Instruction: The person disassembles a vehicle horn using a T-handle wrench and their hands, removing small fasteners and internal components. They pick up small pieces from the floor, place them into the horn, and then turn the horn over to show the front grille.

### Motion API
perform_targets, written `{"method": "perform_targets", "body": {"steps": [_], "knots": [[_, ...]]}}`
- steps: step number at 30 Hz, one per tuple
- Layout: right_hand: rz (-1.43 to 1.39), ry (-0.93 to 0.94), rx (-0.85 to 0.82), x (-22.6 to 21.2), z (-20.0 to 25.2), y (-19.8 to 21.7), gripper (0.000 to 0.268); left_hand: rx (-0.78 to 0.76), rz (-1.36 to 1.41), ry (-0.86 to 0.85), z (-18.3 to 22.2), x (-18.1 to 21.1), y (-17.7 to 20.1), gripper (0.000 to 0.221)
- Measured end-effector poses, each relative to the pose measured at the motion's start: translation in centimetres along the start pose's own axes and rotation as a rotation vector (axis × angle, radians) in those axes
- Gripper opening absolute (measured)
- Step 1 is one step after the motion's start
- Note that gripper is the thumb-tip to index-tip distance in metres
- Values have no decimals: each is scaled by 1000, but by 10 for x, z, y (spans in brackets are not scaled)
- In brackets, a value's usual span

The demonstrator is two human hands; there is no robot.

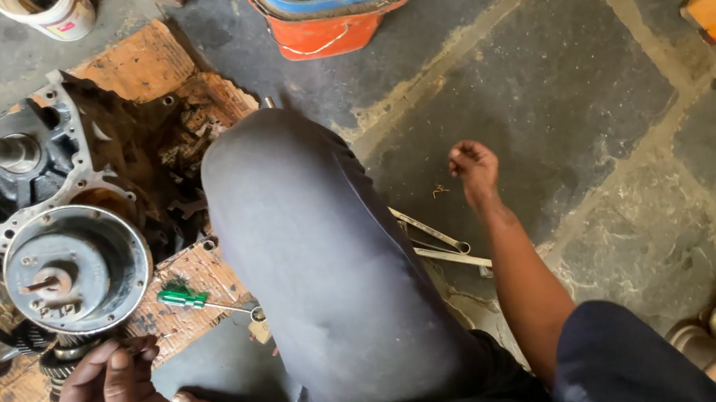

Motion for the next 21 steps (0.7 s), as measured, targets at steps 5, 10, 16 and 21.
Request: {"method": "perform_targets", "body": {"steps": [5, 10, 16, 21], "knots": [[-762, 123, 102, -137, 6, -70, 9, 16, -9, 10, -3, -2, -3, 11], [-1112, 114, -178, -286, -3, -155, 9, 48, 18, 17, -4, -11, 7, 14], [-785, 632, -707, -568, 89, -293, 2, 39, 151, 11, -9, -15, 0, 15], [66, 1449, -1924, -608, 276, -444, 34, 95, 471, 351, -11, -24, -23, 23]]}}
Point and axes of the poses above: each hand's wrist, its own z-axis away from the middle knuckle, its own y-axis out of the back of the hand, x = y × z, the point moved 8 cm from there along -z, towards the middle knuckle, and after that the axes turned 11 degrees about y, right-handed, at the moved point
